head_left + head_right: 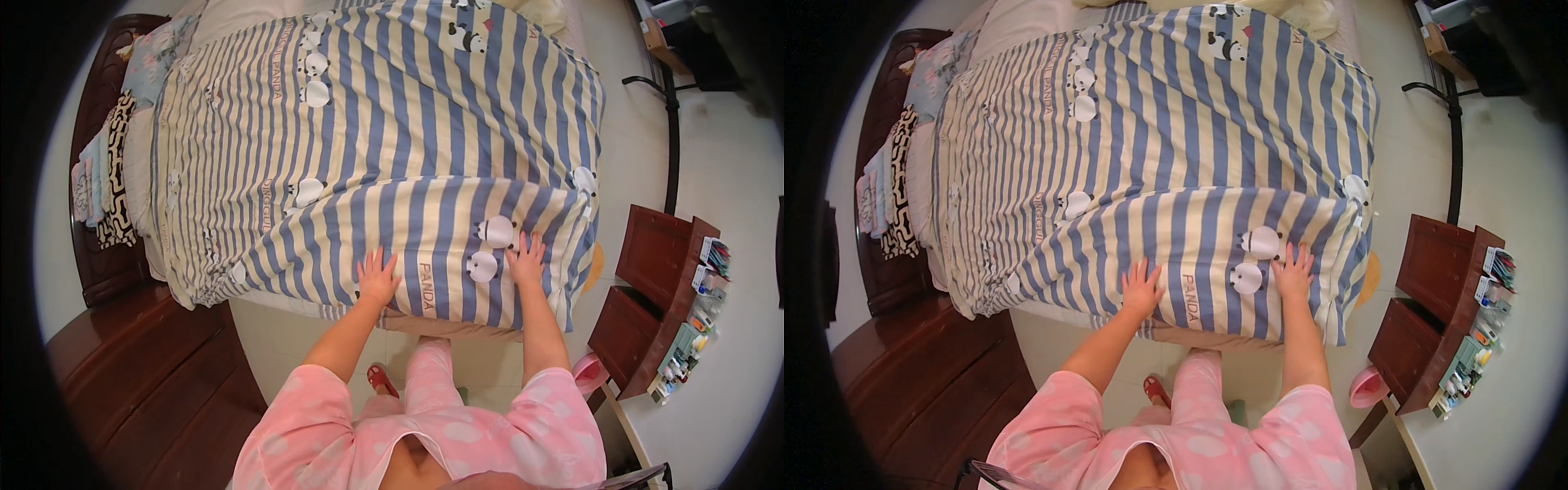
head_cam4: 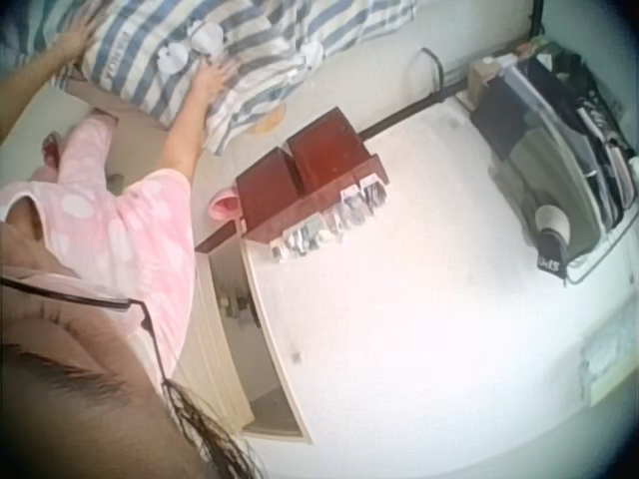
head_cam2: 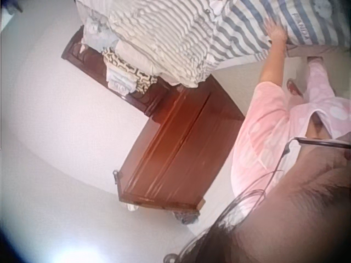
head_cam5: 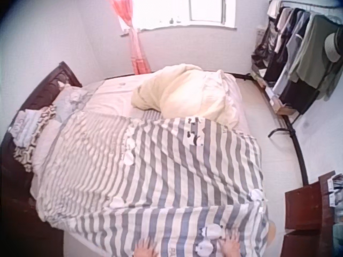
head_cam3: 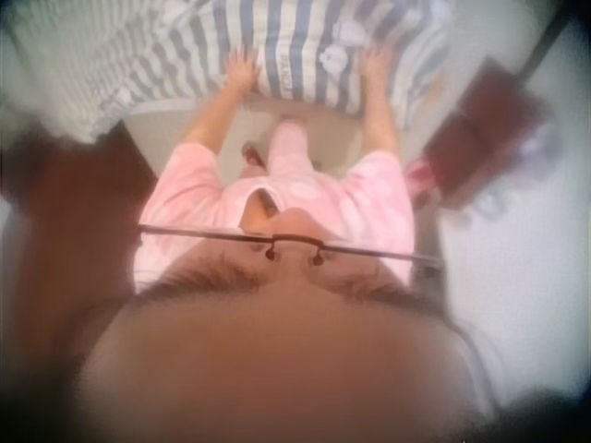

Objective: The person folds a large striped fabric item on a bed by aligning the edges and folding it into a rectangle, then places it on a stack of other folded linens.

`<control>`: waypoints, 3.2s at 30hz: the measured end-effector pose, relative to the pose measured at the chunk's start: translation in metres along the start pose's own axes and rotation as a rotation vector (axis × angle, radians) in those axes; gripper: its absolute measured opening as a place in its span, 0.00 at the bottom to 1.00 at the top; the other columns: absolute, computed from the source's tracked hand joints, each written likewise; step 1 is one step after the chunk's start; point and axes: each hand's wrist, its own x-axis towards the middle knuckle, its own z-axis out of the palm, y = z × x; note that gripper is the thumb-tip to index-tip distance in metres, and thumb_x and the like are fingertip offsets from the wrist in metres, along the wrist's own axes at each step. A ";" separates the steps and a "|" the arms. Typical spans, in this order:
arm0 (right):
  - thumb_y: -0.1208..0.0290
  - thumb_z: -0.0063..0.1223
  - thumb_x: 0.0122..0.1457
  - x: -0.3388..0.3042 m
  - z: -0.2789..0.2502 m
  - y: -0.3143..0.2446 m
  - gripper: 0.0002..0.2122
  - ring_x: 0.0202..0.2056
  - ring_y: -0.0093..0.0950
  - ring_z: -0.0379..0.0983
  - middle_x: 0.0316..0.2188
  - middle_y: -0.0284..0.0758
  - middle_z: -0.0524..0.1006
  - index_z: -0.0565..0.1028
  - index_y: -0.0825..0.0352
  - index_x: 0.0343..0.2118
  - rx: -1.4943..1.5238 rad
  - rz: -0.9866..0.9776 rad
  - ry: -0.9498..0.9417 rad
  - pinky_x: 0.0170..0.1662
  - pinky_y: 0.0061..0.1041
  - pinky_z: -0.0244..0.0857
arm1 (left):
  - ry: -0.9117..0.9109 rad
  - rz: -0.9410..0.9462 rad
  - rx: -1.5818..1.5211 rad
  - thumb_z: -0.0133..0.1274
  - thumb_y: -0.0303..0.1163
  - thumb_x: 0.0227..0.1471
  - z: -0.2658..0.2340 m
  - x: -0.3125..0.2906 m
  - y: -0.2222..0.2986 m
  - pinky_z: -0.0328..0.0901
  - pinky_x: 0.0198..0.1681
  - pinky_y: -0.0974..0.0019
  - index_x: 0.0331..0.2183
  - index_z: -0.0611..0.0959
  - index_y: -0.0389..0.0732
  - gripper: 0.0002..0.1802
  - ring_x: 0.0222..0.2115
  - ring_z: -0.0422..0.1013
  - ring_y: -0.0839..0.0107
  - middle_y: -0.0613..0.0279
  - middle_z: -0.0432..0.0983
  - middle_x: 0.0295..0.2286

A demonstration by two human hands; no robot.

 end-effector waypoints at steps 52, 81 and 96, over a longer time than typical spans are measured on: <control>0.67 0.58 0.42 -0.325 0.214 -0.712 0.29 0.52 0.36 0.57 0.47 0.36 0.65 0.63 0.57 0.50 -0.490 -1.022 -0.101 0.56 0.46 0.44 | 0.204 -0.557 -0.553 0.55 0.35 0.42 -0.017 -0.302 -0.632 0.43 0.57 0.48 0.48 0.68 0.51 0.28 0.53 0.54 0.64 0.65 0.62 0.48; 0.80 0.54 0.43 -0.337 -0.013 -0.714 0.11 0.26 0.40 0.65 0.25 0.41 0.67 0.65 0.67 0.30 0.178 -1.135 -0.237 0.30 0.31 0.59 | 0.585 -0.372 -0.588 0.51 0.32 0.43 -0.186 -0.207 -0.788 0.63 0.38 0.56 0.38 0.69 0.47 0.16 0.36 0.69 0.56 0.59 0.73 0.36; 0.78 0.49 0.44 -0.288 0.021 -0.759 0.06 0.33 0.44 0.68 0.26 0.41 0.73 0.67 0.63 0.26 -0.006 -0.654 0.051 0.33 0.38 0.61 | 0.460 -0.223 0.011 0.55 0.28 0.36 -0.271 -0.135 -0.960 0.57 0.47 0.56 0.31 0.80 0.50 0.14 0.39 0.63 0.63 0.66 0.69 0.32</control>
